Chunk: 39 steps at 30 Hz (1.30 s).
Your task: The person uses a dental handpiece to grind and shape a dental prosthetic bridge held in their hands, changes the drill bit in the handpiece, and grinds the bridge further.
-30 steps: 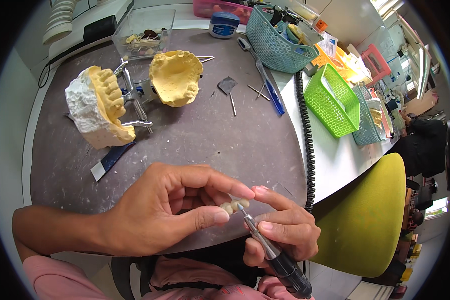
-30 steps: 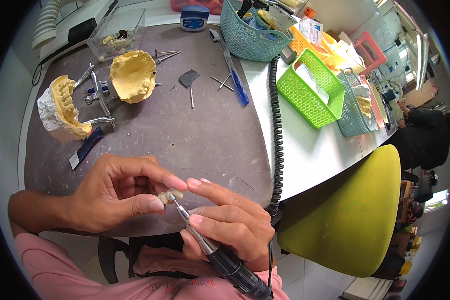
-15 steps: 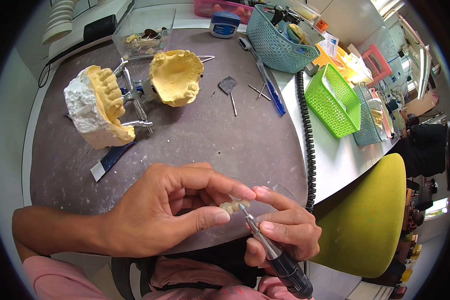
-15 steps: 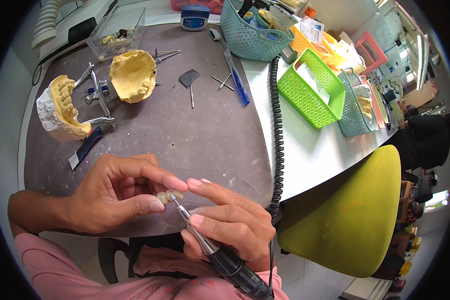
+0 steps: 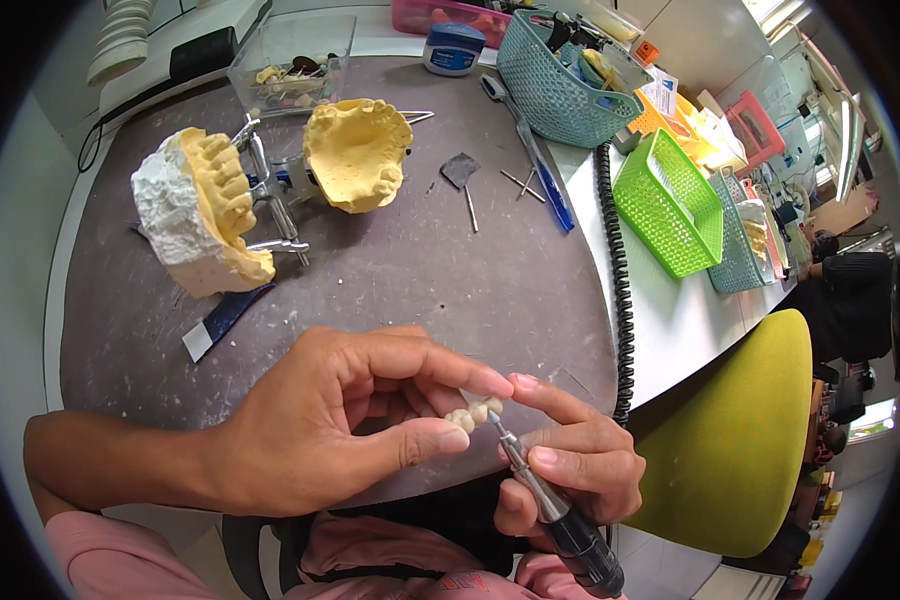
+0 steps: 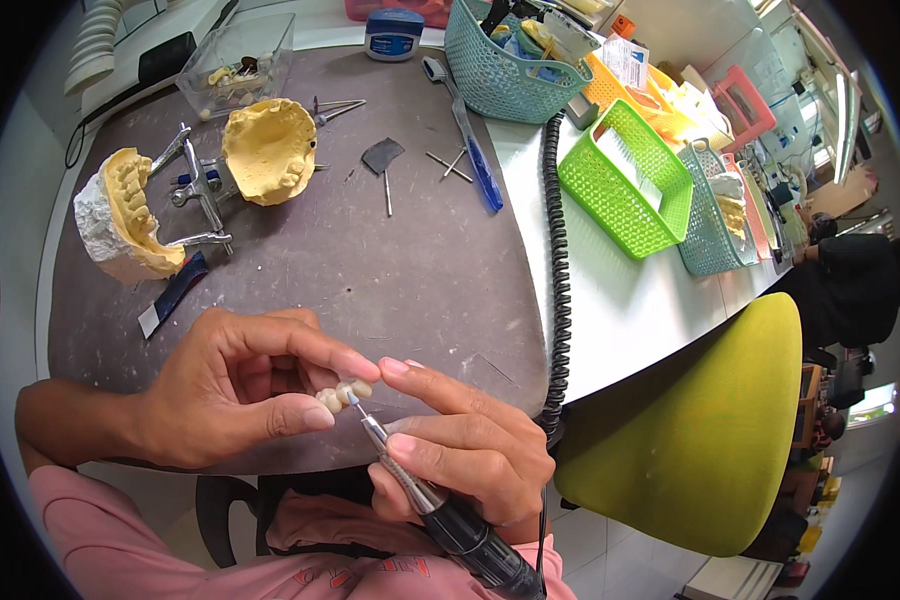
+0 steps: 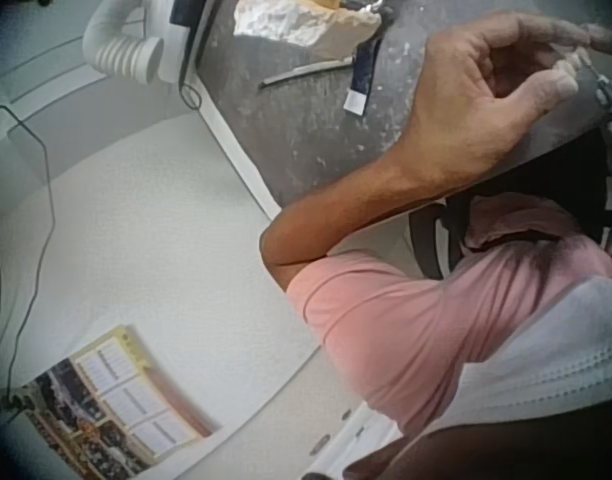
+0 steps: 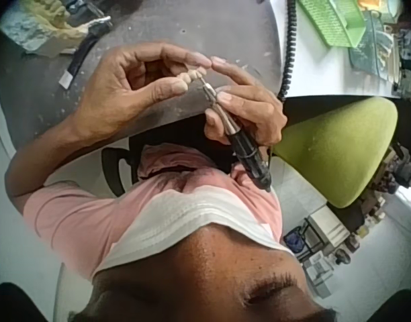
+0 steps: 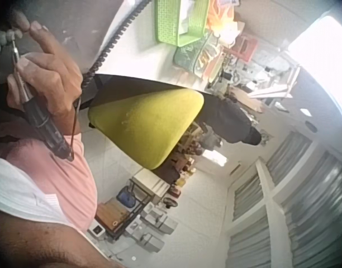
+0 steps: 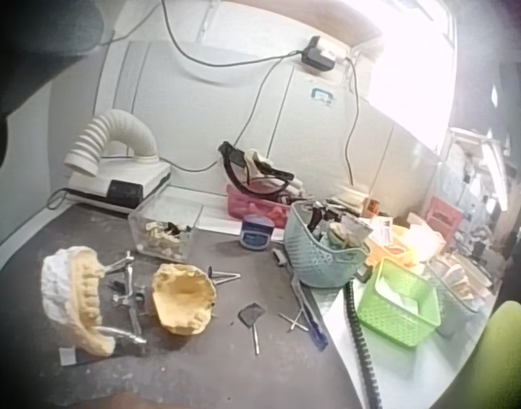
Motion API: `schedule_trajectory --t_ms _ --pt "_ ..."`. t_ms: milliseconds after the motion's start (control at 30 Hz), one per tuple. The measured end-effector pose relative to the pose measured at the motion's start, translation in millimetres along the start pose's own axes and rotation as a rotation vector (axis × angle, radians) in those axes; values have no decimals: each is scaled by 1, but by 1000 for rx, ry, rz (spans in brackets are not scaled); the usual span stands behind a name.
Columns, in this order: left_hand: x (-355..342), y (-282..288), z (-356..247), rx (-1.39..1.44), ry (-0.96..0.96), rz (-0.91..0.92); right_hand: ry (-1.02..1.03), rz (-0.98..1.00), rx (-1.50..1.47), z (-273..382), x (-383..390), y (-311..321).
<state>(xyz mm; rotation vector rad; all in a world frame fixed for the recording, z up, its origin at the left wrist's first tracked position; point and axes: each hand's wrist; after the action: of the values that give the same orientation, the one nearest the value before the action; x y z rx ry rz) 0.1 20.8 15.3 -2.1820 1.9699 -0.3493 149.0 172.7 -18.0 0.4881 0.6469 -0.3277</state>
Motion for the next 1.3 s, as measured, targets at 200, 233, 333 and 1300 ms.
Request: schedule_trajectory --t_ms 200,233,333,1300 --pt "1 0 -1 -6 1 -10 -1 58 28 0 -1 4" --pt "1 0 -1 -6 1 -10 0 84 41 0 -2 6" --pt "1 1 -2 -34 0 -8 -4 109 56 0 -2 7" --pt "0 0 -2 -28 -1 2 -6 84 51 1 -1 5"
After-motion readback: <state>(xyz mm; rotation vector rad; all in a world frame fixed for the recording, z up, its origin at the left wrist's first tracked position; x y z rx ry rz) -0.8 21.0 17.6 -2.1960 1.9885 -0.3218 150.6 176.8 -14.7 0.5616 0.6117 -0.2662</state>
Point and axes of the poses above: each hand's wrist, its own x-axis away from the middle knuckle, its own y-axis out of the back of the hand, z = x × y, and after that the axes turned 11 degrees about z, right-handed
